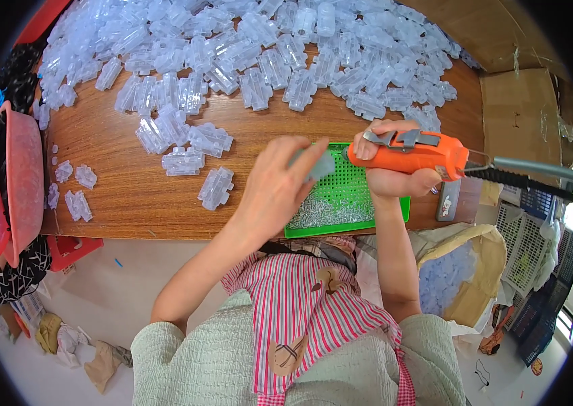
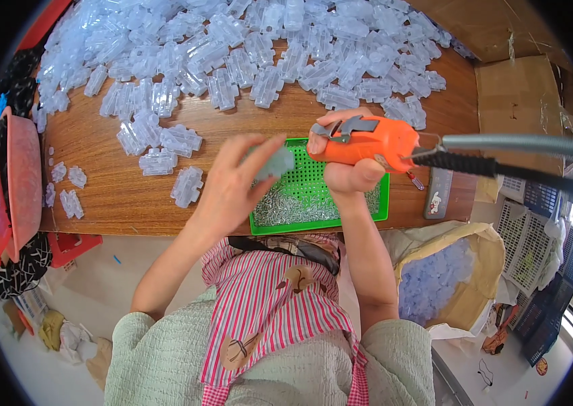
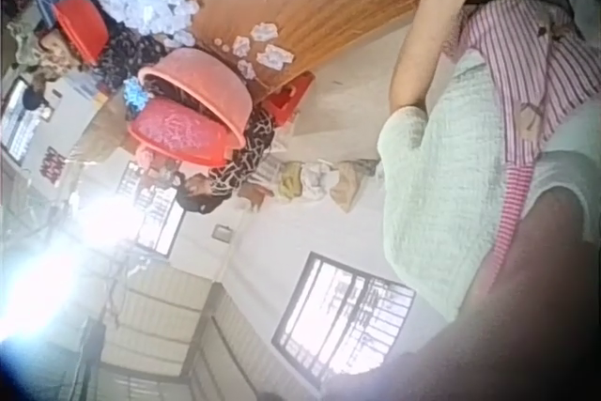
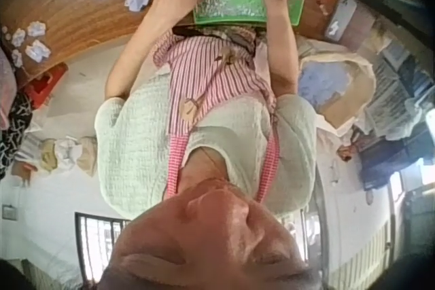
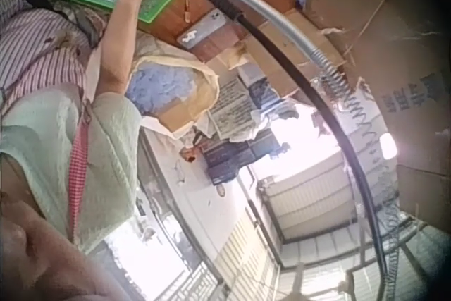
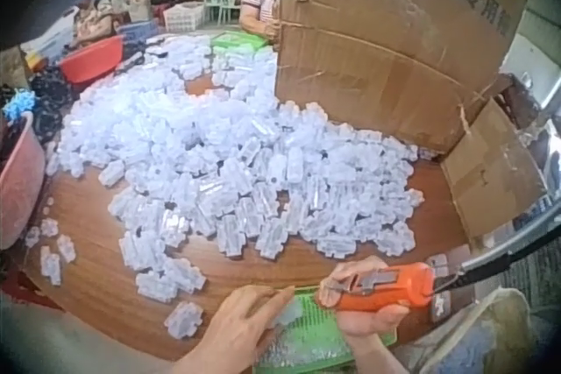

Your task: Assembling small green crystals into clear plastic housings using a specialized handheld tool.

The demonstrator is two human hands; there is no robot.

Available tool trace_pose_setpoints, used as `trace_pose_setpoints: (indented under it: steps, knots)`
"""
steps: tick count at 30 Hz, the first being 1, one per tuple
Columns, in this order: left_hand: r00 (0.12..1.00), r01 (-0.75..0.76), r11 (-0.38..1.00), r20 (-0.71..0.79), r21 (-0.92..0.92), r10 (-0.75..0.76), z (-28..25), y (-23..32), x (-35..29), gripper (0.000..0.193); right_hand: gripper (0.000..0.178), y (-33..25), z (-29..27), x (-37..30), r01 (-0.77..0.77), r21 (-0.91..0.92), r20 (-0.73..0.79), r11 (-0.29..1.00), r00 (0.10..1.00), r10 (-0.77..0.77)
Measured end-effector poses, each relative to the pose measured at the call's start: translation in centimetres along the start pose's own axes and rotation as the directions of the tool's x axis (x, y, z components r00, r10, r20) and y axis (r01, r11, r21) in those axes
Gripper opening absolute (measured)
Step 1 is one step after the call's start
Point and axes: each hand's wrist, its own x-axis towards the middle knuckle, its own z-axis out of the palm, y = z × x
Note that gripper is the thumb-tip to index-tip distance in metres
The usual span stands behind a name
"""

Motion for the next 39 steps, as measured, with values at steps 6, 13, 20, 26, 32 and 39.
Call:
trace_pose_setpoints:
  steps: [6,13,20,26,32,39]
  knots:
    - [0.996,0.0,1.0,-0.084,-0.03,-0.002,0.6,-1.5,1.3,0.078,0.097,0.7,0.1,-0.1,-0.076,-0.048,-0.007,0.996,0.997,0.076]
    - [0.995,0.072,0.993,-0.058,-0.095,-0.078,1.1,-2.2,1.3,0.085,0.098,0.6,0.4,-0.1,-0.095,-0.056,-0.004,0.994,0.995,0.095]
    - [0.978,0.165,0.961,-0.092,-0.22,-0.189,1.7,-2.7,1.0,0.08,0.106,-3.9,2.2,1.3,0.152,0.297,0.36,0.943,0.897,-0.258]
    - [0.978,0.163,0.955,-0.09,-0.246,-0.19,1.9,-2.7,1.0,0.078,0.113,-1.5,4.0,1.1,0.138,0.324,0.404,0.936,0.874,-0.269]
    - [0.979,0.111,0.957,-0.137,-0.268,-0.151,2.1,-2.9,0.8,0.076,0.111,-0.7,4.5,0.9,0.194,0.203,0.363,0.96,0.895,-0.258]
    - [0.979,0.084,0.963,-0.157,-0.254,-0.126,2.0,-3.3,0.9,0.073,0.038,-1.4,6.0,0.4,0.167,0.016,0.377,0.986,0.912,-0.16]
